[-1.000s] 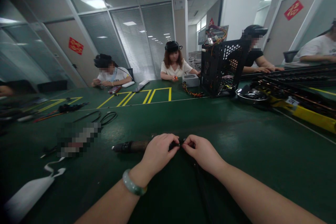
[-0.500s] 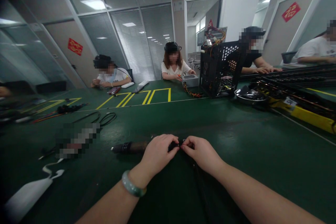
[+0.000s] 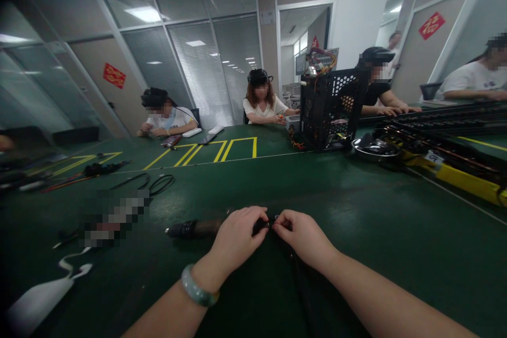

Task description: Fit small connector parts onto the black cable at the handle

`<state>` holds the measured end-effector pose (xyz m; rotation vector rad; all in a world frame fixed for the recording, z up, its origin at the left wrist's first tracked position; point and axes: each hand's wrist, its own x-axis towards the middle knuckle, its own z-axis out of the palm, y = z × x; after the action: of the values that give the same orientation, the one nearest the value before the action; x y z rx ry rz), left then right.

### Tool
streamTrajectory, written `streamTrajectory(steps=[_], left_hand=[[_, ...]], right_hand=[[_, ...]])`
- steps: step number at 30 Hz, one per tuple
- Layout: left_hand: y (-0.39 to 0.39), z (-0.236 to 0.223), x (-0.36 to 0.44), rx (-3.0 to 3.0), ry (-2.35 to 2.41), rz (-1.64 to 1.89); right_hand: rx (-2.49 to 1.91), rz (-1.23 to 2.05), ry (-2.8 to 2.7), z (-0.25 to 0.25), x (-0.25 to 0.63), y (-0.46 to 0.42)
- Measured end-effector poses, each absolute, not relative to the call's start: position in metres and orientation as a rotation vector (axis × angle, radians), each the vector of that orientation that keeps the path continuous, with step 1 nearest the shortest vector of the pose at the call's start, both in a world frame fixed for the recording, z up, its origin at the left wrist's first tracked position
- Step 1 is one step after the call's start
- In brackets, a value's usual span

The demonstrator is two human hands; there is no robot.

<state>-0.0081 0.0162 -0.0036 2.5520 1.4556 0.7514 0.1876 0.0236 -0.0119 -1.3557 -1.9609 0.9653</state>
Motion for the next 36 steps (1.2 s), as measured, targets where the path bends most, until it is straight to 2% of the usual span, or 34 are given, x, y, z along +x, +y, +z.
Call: streamTrajectory(steps=[36], left_hand=[[0.0153,-0.0030,-0.0066,2.573,1.415,0.778]], right_hand=[[-1.350,0.951,-1.953,-0.0171,0.1868,0.0258]])
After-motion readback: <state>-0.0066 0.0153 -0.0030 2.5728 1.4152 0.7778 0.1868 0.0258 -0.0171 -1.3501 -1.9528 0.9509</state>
